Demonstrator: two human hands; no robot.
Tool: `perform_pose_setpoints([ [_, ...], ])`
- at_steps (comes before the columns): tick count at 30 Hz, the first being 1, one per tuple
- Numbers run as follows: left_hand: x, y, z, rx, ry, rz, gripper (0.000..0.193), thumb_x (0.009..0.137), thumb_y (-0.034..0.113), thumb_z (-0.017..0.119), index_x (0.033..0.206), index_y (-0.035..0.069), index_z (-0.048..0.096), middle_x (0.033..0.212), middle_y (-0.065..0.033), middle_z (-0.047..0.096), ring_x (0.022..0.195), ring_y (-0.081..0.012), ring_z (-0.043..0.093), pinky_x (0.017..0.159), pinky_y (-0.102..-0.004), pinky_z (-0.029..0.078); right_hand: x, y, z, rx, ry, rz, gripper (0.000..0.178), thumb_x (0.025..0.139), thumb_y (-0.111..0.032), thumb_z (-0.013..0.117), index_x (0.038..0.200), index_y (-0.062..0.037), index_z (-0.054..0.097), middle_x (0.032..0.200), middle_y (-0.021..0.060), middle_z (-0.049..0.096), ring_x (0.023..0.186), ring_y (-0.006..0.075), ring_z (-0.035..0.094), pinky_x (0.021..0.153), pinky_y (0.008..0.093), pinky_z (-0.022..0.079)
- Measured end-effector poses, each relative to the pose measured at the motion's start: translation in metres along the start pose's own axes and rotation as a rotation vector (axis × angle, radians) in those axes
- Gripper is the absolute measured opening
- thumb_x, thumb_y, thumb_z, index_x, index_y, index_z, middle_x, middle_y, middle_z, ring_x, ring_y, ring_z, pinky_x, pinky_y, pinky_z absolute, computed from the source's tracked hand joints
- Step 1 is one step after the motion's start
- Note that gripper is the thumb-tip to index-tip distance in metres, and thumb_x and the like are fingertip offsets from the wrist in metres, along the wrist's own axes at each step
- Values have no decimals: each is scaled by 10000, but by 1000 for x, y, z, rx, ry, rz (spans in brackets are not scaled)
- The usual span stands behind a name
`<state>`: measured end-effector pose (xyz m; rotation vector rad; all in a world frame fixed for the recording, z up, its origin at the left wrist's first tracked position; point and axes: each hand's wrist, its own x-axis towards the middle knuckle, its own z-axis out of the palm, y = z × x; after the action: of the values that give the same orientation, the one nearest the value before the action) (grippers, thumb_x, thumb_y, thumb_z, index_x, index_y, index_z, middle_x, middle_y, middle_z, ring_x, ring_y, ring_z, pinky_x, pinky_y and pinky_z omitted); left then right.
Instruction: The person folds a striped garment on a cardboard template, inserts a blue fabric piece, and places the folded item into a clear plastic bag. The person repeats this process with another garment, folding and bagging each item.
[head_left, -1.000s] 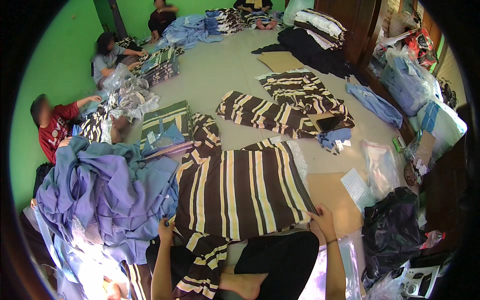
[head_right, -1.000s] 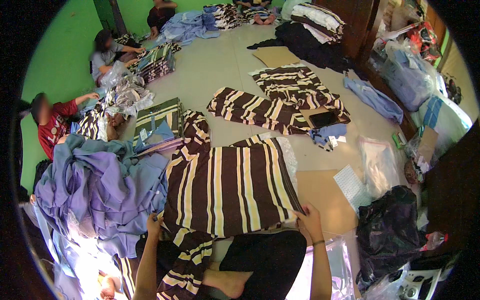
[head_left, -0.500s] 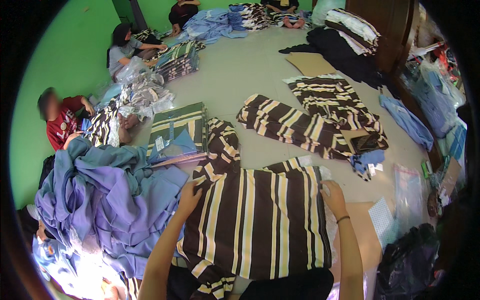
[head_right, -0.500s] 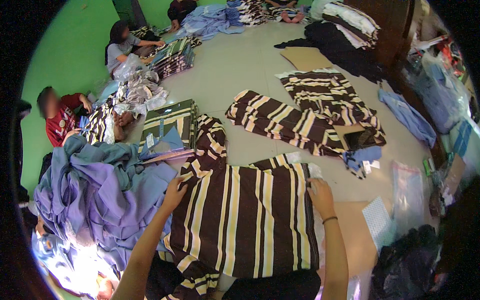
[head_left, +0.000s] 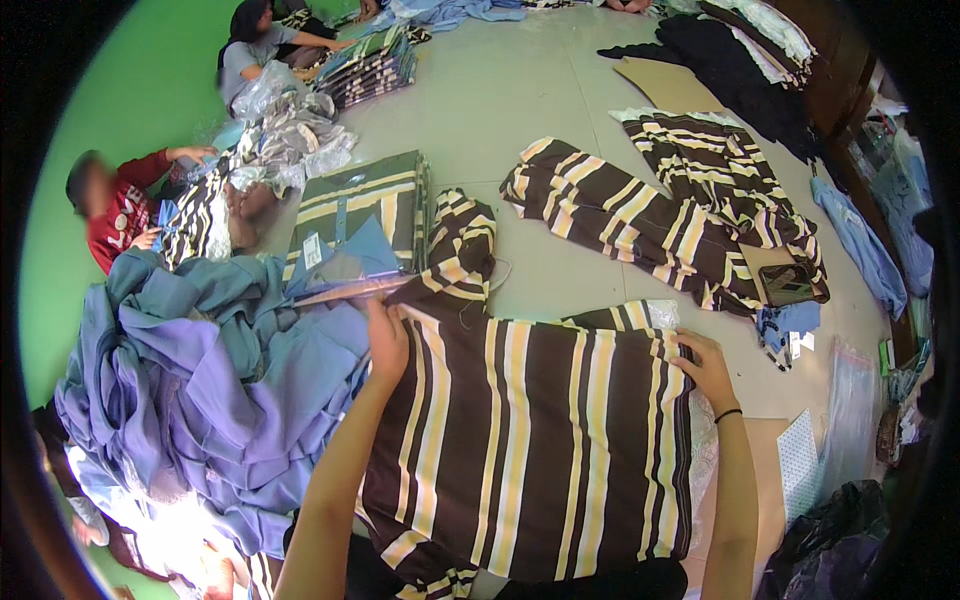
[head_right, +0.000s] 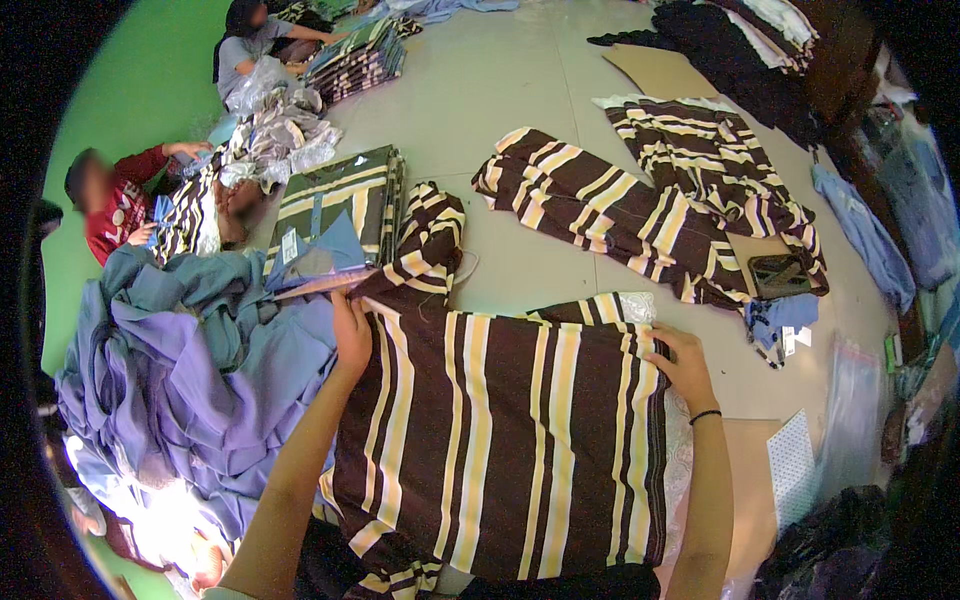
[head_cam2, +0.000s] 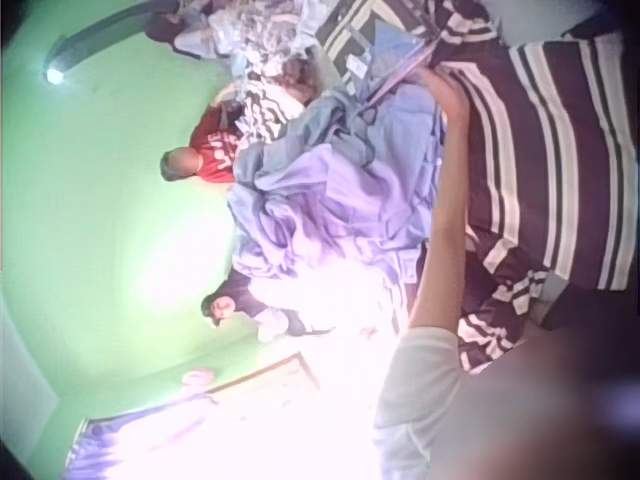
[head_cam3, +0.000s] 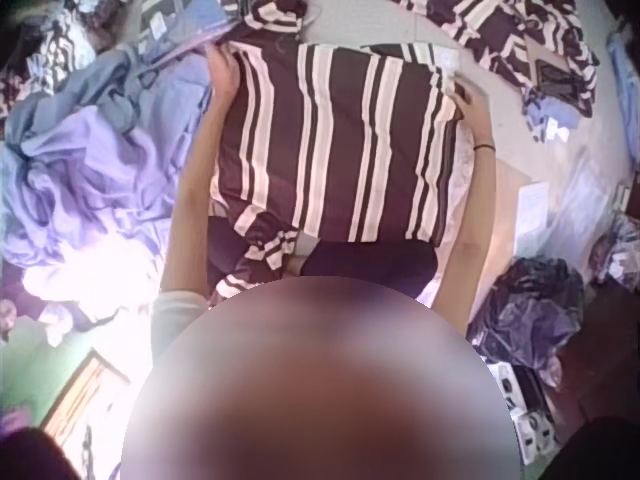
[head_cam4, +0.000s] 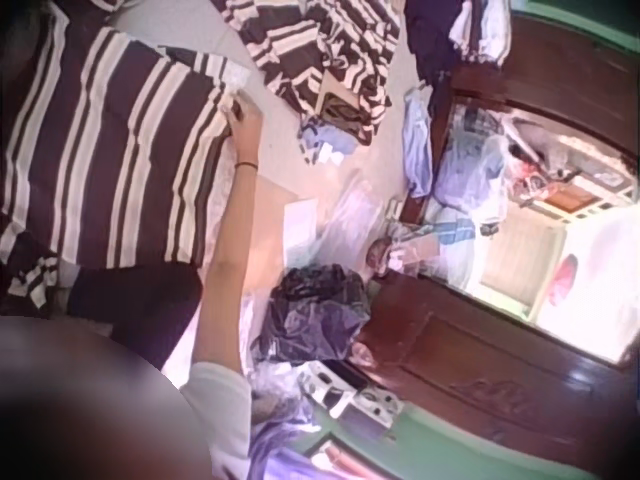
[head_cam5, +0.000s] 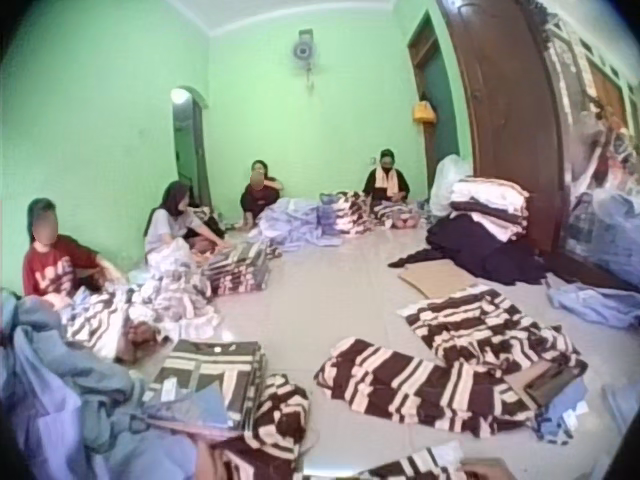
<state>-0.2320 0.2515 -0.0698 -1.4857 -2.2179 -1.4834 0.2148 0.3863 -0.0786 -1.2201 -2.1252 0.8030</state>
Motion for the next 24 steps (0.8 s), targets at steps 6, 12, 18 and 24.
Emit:
perform_pose_setpoints([
  [6,23,11,-19,186,-131,91,296,823,193,496,997,-33,416,903,-252,511,787,-399,527,686,-419,421,6,-11,-16,-128,118,-84,163,732,-161,623,795,-13,598,843,58,610,795,179,543,709,280,389],
  [12,40,-8,-15,386,-83,213,290,778,179,560,1019,42,476,954,-181,480,837,-338,502,703,-408,400,36,-26,-36,-48,219,174,138,757,-137,601,815,-11,591,736,38,558,722,107,505,661,238,366],
  [18,-4,30,13,464,101,289,435,665,44,563,1083,97,458,1087,-170,405,1017,-349,401,826,-453,321,33,-66,22,-495,494,-72,348,780,-90,510,1127,-116,503,1227,92,430,1139,264,381,962,419,225],
  [24,-61,18,11,414,-482,172,534,773,282,504,1253,97,362,1330,-143,279,1231,-325,250,993,-445,219,-2,-63,68,-617,-27,151,582,800,-401,485,1304,-163,319,1364,110,259,1260,312,209,1031,431,125],
])
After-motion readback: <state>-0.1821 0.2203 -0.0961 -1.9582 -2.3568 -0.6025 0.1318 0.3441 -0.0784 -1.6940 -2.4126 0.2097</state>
